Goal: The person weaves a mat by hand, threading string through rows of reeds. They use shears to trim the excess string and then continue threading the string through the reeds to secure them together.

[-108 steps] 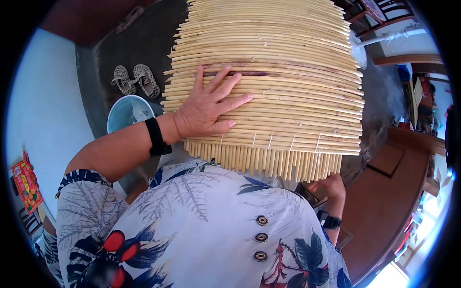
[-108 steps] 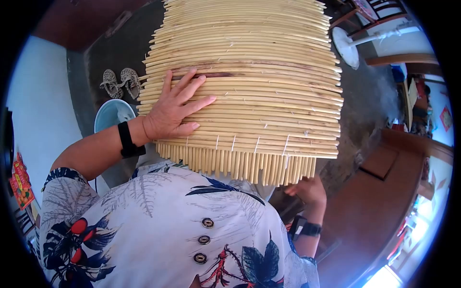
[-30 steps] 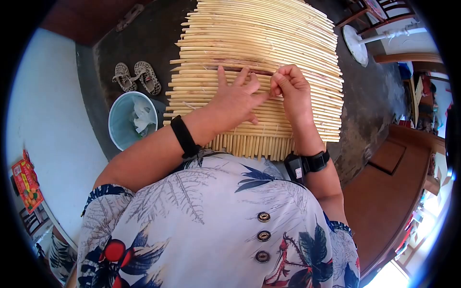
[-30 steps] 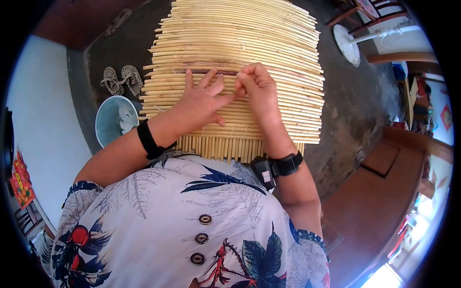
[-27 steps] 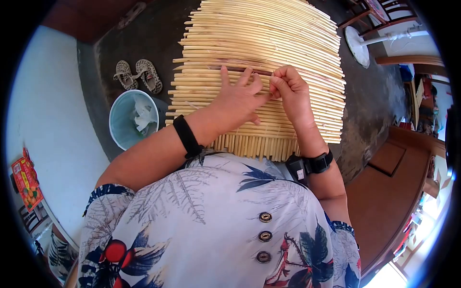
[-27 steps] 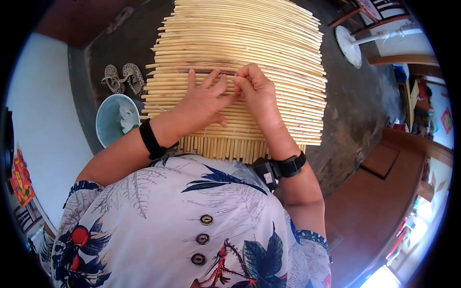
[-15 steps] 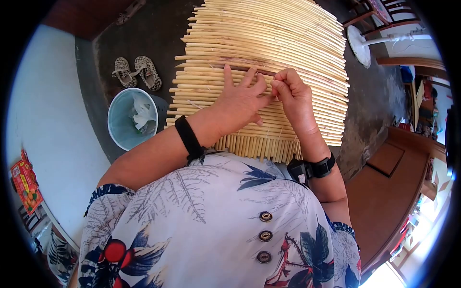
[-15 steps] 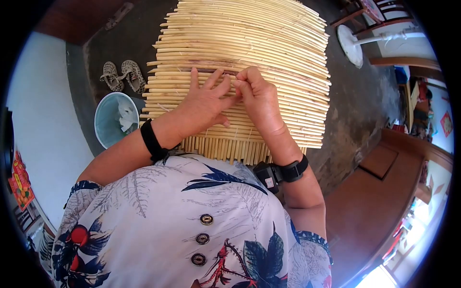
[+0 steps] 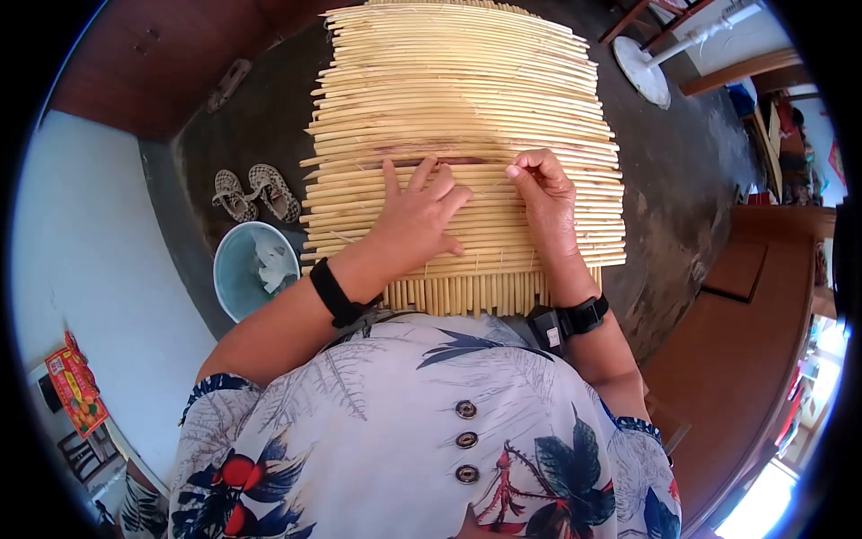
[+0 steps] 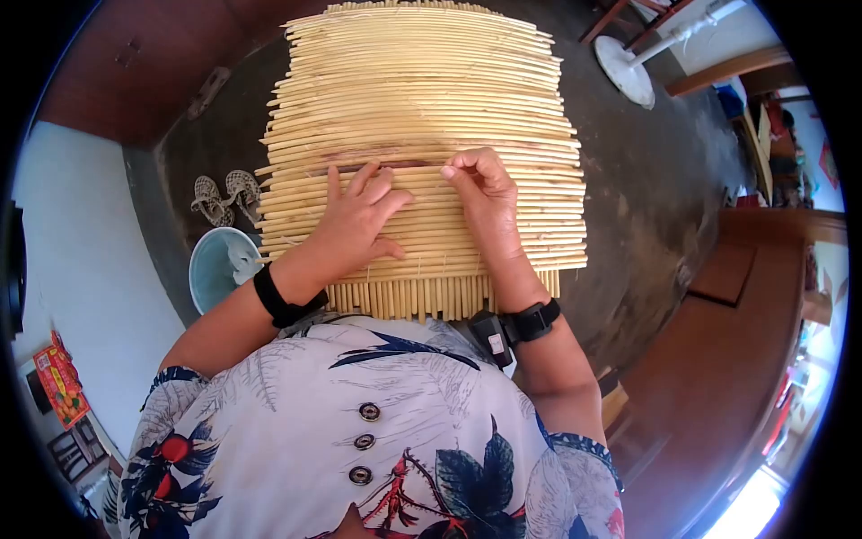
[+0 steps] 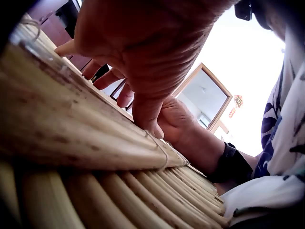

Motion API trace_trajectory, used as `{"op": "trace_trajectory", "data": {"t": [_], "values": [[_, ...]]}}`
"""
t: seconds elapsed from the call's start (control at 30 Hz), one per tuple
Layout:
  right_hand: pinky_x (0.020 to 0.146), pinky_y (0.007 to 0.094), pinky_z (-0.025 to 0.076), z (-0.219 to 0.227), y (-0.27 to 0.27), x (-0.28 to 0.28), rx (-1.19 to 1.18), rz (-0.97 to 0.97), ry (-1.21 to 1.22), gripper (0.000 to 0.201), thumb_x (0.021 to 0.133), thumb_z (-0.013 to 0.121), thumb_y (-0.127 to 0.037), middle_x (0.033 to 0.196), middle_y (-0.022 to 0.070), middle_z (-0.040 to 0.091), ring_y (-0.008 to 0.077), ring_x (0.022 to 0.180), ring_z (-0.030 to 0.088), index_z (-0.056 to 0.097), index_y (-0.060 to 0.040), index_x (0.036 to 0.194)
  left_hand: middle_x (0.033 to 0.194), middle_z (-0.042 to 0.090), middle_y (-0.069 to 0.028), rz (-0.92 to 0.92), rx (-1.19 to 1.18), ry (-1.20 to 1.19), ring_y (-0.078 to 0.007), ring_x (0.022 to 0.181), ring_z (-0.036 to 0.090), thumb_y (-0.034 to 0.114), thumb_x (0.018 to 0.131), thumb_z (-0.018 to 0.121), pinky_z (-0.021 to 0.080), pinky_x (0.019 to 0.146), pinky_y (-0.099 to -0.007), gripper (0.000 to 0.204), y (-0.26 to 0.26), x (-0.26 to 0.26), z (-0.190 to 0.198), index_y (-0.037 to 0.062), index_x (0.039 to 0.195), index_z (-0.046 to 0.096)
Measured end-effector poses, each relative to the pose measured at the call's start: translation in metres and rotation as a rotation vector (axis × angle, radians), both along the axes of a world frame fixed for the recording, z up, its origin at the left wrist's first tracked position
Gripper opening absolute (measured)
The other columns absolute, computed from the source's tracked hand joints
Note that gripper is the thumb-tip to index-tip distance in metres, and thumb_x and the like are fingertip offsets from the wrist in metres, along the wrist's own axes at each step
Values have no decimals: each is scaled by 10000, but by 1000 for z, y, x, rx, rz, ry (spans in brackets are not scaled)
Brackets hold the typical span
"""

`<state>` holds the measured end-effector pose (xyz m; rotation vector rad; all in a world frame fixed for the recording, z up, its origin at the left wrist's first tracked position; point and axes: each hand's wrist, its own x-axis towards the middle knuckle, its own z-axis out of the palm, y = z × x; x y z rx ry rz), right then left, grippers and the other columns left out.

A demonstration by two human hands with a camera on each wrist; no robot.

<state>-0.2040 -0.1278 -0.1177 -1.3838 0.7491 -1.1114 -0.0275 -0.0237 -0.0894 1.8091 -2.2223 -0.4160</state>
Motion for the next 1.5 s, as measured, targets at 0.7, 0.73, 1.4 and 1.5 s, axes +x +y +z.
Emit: {"op": "trace_trajectory", "data": {"t": [0.7,0.73,1.4,1.5], "values": [[627,184,507,2,4,-7,267,93,-6,106,856,692,17,797,11,655,55,720,612,607,-38,888,967,587,-59,126,-266,323,-298,1001,510,99,700,777,420,898,-392,115,-48,-10,-17,82,778,694],[626,187,502,0,4,-8,200,76,43,106,848,701,13,793,0,650,52,714,600,615,-40,879,967,587,-59,124,-260,321,-298,1001,510,99,700,777,420,898,-392,115,-47,-10,-18,82,778,694],[613,232,502,6,4,-14,-58,-148,297,103,842,705,-32,805,39,650,88,672,602,610,-18,881,997,571,-60,148,-175,370,-284,1023,505,-25,704,737,419,926,-381,163,-49,-10,-13,73,826,694],[598,243,512,6,6,-12,30,-113,215,99,885,666,-46,784,41,668,85,649,618,575,-15,909,995,570,-57,145,-182,375,-282,1030,507,-44,684,735,416,934,-376,192,-49,-10,-15,79,826,693]]}}
